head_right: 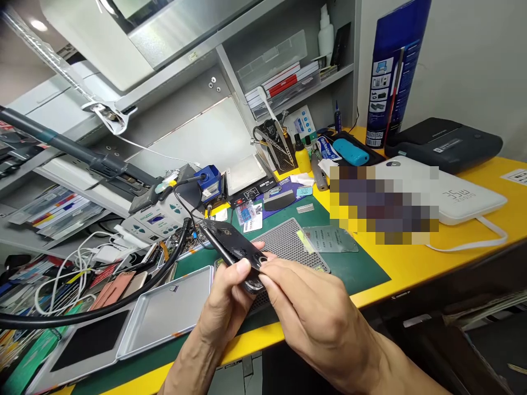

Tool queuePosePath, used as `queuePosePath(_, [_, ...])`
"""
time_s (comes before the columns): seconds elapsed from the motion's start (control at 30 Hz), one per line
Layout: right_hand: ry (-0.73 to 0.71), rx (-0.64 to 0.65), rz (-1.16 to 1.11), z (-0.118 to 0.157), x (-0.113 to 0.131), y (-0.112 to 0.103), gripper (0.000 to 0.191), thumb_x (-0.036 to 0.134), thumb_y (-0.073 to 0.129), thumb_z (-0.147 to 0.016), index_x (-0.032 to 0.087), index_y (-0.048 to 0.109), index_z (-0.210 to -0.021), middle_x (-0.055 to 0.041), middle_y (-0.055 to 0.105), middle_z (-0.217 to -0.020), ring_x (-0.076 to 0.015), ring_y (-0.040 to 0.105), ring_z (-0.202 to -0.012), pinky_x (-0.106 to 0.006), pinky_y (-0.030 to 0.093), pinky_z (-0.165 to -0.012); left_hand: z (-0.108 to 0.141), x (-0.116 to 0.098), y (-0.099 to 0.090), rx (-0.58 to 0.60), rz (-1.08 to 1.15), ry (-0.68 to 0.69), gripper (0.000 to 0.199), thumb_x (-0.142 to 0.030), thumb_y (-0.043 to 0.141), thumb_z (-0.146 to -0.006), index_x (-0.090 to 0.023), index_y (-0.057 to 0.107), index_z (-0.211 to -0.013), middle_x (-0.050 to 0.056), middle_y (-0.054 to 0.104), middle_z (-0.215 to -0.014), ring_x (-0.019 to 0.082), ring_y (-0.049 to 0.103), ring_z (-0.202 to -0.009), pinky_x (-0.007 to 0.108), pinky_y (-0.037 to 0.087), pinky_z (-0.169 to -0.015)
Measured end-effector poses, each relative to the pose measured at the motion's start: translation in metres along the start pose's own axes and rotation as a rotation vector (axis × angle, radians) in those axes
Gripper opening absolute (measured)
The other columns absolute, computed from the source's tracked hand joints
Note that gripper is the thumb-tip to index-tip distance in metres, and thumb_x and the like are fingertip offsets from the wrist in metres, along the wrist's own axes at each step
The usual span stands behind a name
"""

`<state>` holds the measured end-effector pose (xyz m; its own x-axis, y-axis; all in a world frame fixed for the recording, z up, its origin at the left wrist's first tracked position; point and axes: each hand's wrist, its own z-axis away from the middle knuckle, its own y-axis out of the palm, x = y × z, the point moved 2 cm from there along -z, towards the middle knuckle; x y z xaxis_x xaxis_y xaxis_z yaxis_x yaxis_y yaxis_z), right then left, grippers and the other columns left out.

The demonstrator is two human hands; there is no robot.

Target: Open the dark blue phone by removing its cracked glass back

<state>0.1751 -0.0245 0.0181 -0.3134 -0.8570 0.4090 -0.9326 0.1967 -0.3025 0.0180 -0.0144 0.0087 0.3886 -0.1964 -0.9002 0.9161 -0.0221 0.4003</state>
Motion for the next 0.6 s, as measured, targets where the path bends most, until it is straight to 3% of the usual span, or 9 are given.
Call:
queuePosePath(0.37, [0.159,0.027,-0.061,0.0022,-0.0011,0.002,0.027,-0.001,0.061,-0.091,0.011,0.066,-0.114,-0.0087,0.075,-0.104,-0.0148,0.071,-0.1,-0.025,0.058,-0.094,0.0009,-0.0029,-0.0014,0.003,0.067,-0.005,0.045,-0.03,0.077,-0.077,-0.016,0.061,-0.116,0.01,0.076,-0.101,0.03,0.071,-0.103,0.044,0.054,-0.092])
queuePosePath(0.5, [0.092,0.065,-0.055,0.0039,-0.0047,0.0011,0.028,-0.002,0.062,-0.09,0.009,0.067,-0.115,-0.0109,0.074,-0.11,-0.0153,0.069,-0.109,-0.026,0.054,-0.102,0.0013,-0.0038,-0.0019,0.003,0.058,0.009,0.044,-0.03,0.077,-0.079,-0.017,0.061,-0.117,0.01,0.075,-0.102,0.029,0.07,-0.103,0.042,0.054,-0.092])
queuePosePath(0.6, [0.034,0.083,-0.055,0.0055,-0.0031,-0.0039,0.023,-0.001,0.063,-0.089,0.008,0.068,-0.111,-0.0114,0.074,-0.108,-0.0158,0.066,-0.116,-0.026,0.051,-0.108,0.004,-0.0056,-0.0052,0.074,0.042,0.035,0.052,-0.035,0.078,-0.077,-0.018,0.061,-0.124,0.01,0.073,-0.111,0.029,0.069,-0.104,0.042,0.055,-0.092])
